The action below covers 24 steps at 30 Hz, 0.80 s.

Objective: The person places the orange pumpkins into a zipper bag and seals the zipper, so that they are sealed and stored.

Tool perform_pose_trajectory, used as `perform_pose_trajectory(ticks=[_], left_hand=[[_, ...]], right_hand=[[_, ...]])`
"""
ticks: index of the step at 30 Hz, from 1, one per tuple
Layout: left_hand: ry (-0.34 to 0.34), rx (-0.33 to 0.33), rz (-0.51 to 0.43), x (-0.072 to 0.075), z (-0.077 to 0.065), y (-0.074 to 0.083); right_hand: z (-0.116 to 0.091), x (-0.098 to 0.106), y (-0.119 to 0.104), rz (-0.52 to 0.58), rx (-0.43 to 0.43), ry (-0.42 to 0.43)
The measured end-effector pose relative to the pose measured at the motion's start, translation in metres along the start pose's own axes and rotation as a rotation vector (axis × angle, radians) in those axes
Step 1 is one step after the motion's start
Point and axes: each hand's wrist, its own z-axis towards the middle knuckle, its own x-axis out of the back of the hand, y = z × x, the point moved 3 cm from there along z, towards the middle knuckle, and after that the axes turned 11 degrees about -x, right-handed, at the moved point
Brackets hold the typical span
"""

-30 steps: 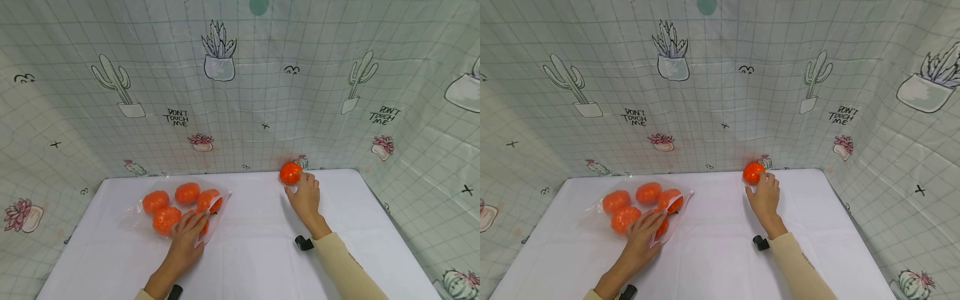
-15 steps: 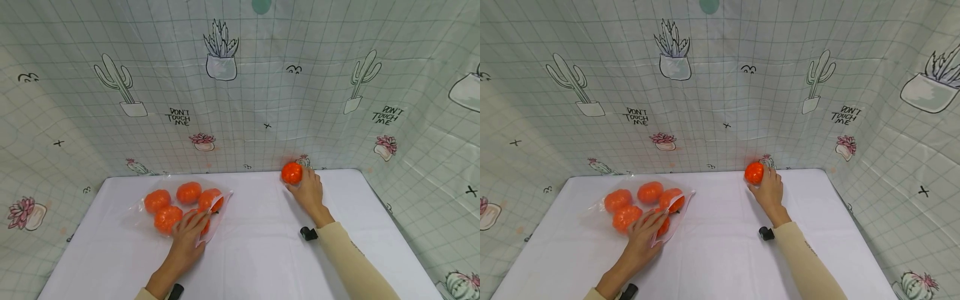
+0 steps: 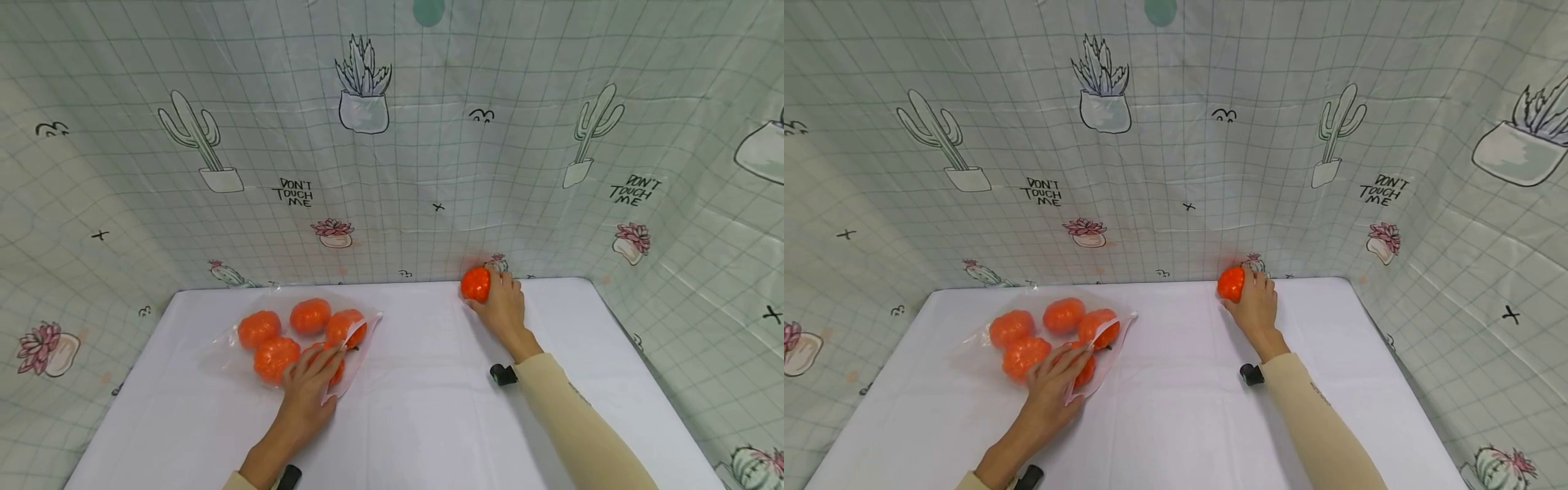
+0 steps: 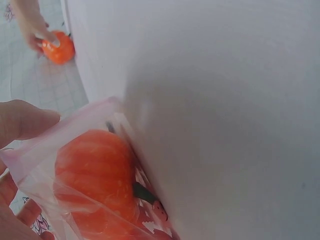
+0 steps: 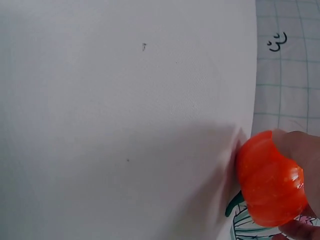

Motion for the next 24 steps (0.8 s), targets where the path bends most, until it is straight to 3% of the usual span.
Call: perform_pose_trajectory(ticks=[14,19,24], left_hand=[[0.003,0.003,-0.002,-0.001,0.001,0.0],[0.008,-0.004,-0.004,-0.002,0.0,-0.001],[0.015,-0.008,-0.012,-0.002,0.001,-0.002]], right_hand=[[-0.001,0.0,0.008,0.003,-0.048,-0.043],[-0.009,-0.001,0.007,0.025,-0.048,-0.031],[-0.025,-0.002,-0.008,0.065,-0.007,-0.033]])
